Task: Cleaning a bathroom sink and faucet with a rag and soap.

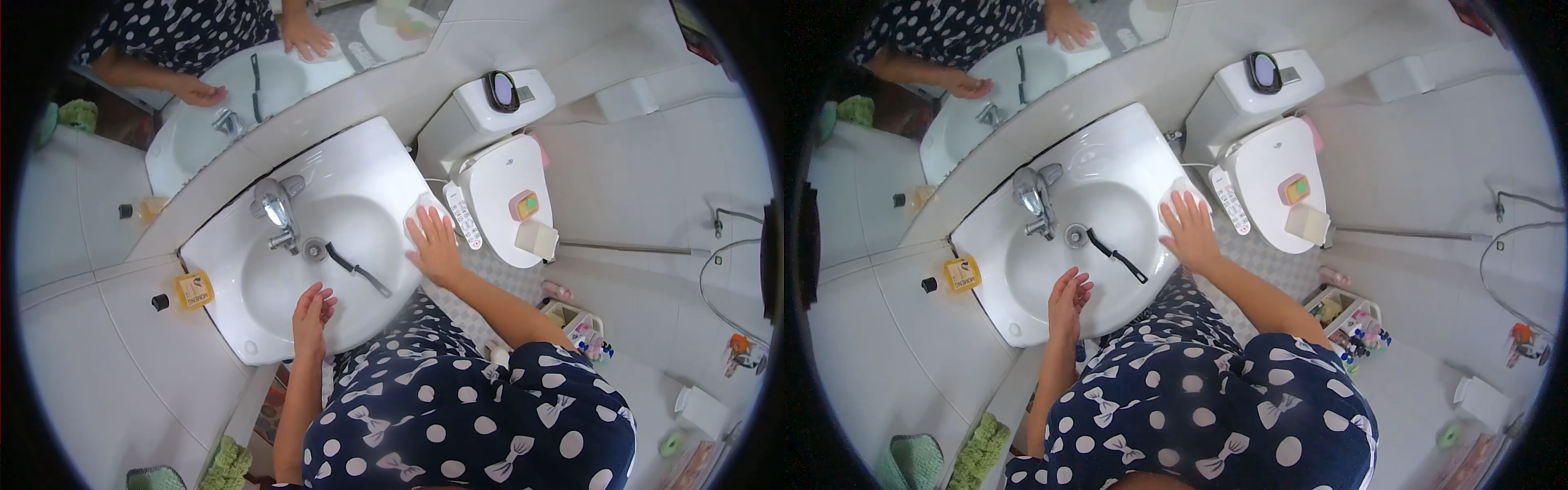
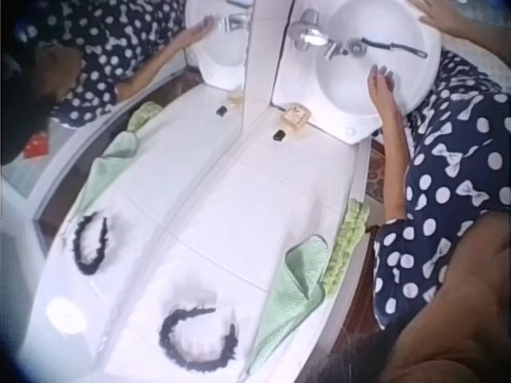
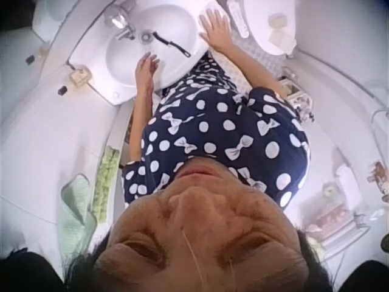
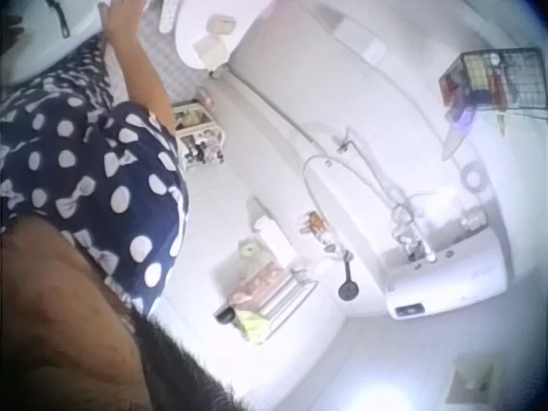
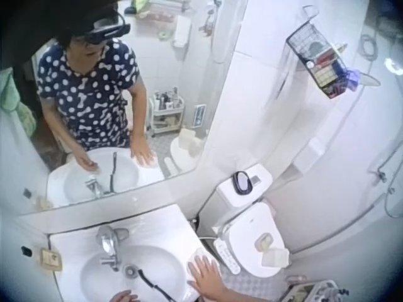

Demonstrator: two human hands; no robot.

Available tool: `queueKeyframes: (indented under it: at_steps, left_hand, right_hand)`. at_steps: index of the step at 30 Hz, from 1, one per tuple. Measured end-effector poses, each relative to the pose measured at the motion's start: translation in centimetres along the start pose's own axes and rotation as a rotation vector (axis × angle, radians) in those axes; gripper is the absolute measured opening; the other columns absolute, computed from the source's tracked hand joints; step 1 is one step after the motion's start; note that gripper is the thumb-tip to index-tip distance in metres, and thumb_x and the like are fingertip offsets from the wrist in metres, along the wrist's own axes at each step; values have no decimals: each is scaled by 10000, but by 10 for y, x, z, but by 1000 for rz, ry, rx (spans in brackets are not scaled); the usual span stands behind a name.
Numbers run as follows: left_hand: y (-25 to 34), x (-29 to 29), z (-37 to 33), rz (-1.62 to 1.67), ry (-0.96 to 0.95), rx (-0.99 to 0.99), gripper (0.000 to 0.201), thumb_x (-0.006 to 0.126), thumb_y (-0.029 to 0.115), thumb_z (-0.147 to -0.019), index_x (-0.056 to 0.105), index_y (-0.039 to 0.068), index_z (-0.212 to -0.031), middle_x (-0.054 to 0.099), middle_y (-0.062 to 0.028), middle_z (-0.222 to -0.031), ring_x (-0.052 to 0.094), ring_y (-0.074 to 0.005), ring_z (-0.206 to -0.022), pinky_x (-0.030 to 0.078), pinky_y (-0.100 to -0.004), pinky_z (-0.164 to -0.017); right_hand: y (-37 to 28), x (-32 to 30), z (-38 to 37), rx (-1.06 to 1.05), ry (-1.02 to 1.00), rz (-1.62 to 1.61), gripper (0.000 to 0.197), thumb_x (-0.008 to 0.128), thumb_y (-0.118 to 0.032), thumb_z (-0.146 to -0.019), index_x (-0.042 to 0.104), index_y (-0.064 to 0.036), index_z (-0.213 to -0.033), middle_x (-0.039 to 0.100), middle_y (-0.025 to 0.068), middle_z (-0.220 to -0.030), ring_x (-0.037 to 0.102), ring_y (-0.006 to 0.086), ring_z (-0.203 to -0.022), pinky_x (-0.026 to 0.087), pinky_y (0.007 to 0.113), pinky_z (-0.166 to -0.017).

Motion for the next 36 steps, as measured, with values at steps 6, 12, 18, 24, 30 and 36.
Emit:
queueKeyframes:
  at_steps: [6, 12, 18, 24, 30, 36]
  left_hand:
    - [-7, -10, 2, 23, 67, 5, 360, 496, 193, -1016, 510, 43, -1343, 631, -97, -1206, 612, -144, -1011, 472, -259, -867]
    - [-2, 19, 2, 1, 19, 15, 375, 499, 211, -1017, 505, 38, -1350, 625, -99, -1210, 608, -151, -1025, 465, -271, -890]
    - [0, 23, 3, -29, -11, 31, 368, 502, 192, -1007, 508, 48, -1346, 629, -93, -1208, 618, -157, -1024, 479, -281, -898]
    - [-1, 18, 4, -47, -42, 36, 373, 513, 199, -1002, 513, 52, -1345, 635, -93, -1200, 620, -157, -1025, 479, -284, -894]
    - [-6, 5, 10, -43, -13, 25, 371, 513, 212, -1005, 519, 54, -1341, 637, -92, -1196, 621, -157, -1023, 478, -280, -889]
    - [-9, 1, 0, -84, -16, 27, 388, 530, 226, -995, 519, 80, -1355, 630, -89, -1199, 613, -154, -995, 472, -293, -880]
  right_hand:
    - [26, 20, -115, -67, 80, 39, 696, 590, -433, -914, 350, -126, -1490, 238, 180, -1576, 183, 390, -1465, 201, 566, -1152]
    - [56, 32, -204, -18, 11, -52, 639, 502, -456, -958, 350, -131, -1486, 214, 176, -1588, 173, 383, -1470, 211, 543, -1161]
    - [36, 21, -146, -162, -15, 22, 667, 548, -422, -939, 332, -122, -1495, 202, 167, -1593, 186, 369, -1467, 212, 541, -1161]
    - [-2, 7, 6, -110, -111, -28, 779, 638, -393, -867, 306, -95, -1506, 223, 181, -1583, 175, 370, -1472, 130, 565, -1174]
    - [-54, 4, 71, -177, -259, -133, 774, 649, -385, -856, 325, -98, -1498, 255, 160, -1575, 194, 354, -1469, 118, 561, -1177]
    - [-3, 1, 14, -457, -340, 9, 690, 590, -395, -904, 336, -160, -1501, 279, 87, -1579, 231, 285, -1465, 144, 528, -1182]
Point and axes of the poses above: each hand's wrist, its own z-axis away from the middle knuckle, its own x-axis out of the palm, y = z × x, the point moved 4 cm from there along -z, towards the middle knuckle
